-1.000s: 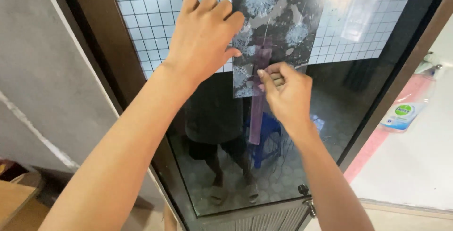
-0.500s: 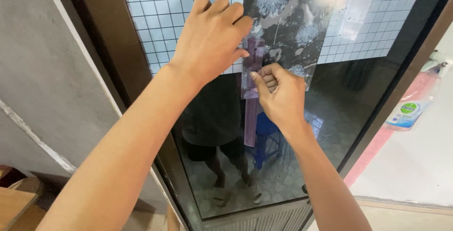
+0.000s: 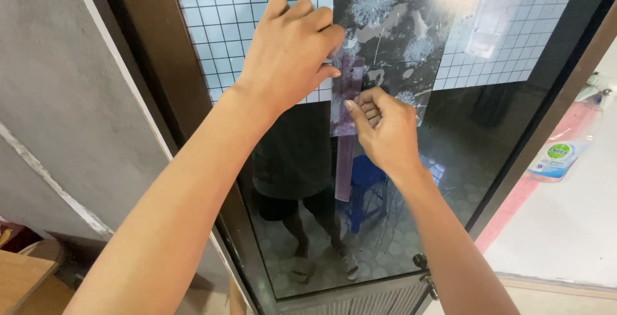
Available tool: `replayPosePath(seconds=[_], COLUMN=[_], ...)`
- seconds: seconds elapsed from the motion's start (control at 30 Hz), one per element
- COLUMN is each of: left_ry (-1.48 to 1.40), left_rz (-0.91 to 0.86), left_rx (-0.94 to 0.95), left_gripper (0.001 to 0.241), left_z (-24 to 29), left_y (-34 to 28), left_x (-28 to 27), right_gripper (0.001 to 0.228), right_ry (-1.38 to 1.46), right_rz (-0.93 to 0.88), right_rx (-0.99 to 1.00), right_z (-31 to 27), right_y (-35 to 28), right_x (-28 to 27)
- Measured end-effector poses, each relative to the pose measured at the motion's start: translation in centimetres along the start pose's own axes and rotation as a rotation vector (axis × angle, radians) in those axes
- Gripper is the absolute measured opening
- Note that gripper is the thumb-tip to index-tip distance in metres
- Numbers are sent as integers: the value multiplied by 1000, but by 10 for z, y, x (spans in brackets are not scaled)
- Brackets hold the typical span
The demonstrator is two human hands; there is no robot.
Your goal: Cutting decorative vinyl film to size and applying it to a glass door after cleaning the surface with spray.
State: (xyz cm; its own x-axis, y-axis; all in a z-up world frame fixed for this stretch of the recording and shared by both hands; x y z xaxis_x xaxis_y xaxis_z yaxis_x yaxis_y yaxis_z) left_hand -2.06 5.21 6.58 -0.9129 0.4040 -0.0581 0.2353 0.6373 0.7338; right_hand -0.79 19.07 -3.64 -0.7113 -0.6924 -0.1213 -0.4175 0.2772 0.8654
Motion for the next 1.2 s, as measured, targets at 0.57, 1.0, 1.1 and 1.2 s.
replayPosePath(seconds=[0.57,1.0,1.1,1.2], left_ry=[-62,-64,-78,-115], left_rz=[-72,-80,-62,-51], left_rx=[1,-22,-33,-49], left_gripper=[35,36,36,35], left_z=[-1,-2,-2,-2], left_y=[1,1,0,2], left_x=[0,1,1,-1], right_gripper=[39,41,39,38], right_ry=[-10,-22,-10,-16], right_rz=[300,303,295,293], right_rx=[173,115,107,84], right_z=[98,102,100,99], right_y=[37,39,39,38], right_x=[-103,-102,-102,-102])
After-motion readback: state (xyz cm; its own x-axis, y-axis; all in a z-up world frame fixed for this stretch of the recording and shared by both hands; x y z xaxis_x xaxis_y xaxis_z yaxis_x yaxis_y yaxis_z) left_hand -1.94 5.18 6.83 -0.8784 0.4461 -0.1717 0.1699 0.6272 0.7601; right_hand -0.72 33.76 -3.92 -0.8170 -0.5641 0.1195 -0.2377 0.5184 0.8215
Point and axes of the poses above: each hand's wrist, its own y-axis towards the middle knuckle, its own x-axis out of the palm, z = x × y, the point moved 8 cm from there along y, towards the middle knuckle, and after that the axes turned 13 degrees about z, right-handed, at the moved point
